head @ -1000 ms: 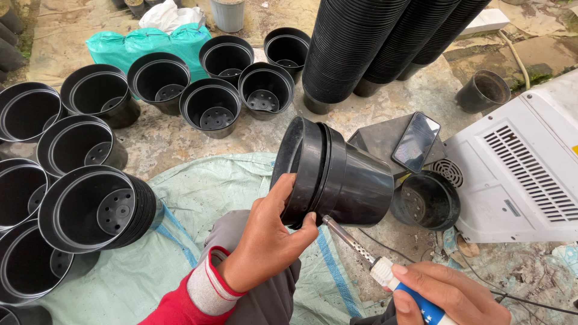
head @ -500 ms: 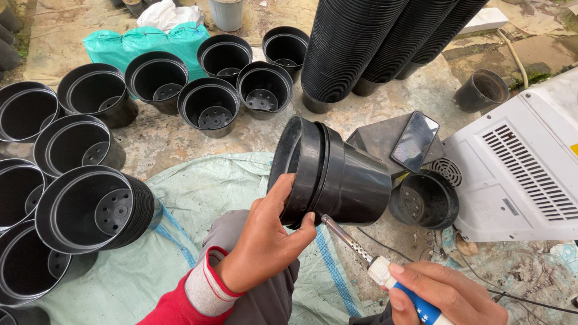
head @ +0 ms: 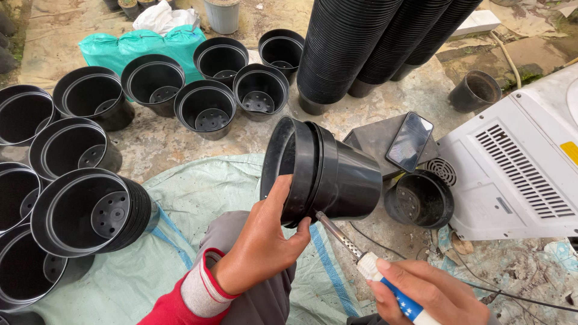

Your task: The person uses a soldering iron to melt holes into the sides and bottoms of black plastic nursery pots. They handle each pot one at a time, rotate it to create multiple holes, and place finished pots aside.

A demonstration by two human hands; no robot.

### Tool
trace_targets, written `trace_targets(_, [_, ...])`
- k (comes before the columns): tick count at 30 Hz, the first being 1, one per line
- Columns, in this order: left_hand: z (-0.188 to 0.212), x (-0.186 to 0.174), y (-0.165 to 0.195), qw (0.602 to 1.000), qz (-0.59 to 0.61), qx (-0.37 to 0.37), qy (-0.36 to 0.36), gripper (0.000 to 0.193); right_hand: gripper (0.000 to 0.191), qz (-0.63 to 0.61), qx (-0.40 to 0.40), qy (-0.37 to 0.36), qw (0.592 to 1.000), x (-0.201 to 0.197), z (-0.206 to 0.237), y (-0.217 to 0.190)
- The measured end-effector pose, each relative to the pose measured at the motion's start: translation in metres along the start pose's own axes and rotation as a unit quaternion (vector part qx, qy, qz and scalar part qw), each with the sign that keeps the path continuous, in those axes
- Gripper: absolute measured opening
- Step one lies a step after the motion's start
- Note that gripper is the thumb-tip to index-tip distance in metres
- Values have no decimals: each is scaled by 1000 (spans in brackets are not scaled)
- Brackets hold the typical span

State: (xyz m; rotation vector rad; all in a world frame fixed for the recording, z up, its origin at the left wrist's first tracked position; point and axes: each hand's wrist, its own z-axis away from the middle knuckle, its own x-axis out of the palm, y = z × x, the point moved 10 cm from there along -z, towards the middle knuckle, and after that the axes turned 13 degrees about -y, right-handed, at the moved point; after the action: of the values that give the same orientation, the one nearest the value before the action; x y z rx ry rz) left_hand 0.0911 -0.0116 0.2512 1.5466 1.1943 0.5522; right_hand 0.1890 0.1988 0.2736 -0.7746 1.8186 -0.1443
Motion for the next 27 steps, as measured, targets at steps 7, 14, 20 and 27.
trace_targets(7, [0, 4, -16, 997, 9, -79, -5, 51, 35, -4, -41, -2, 999, -1, -13, -16])
trace_targets(14, [1, 6, 1, 1000, 7, 13, -3, 50, 38, -14, -19, 0, 1000, 6, 5, 0])
trace_targets(20, [2, 10, 1, 1000, -2, 12, -8, 50, 37, -31, -47, 1, 998, -13, -19, -27])
trace_targets(27, [4, -3, -19, 985, 155, -72, 33, 52, 30, -266, -24, 200, 943, -62, -16, 19])
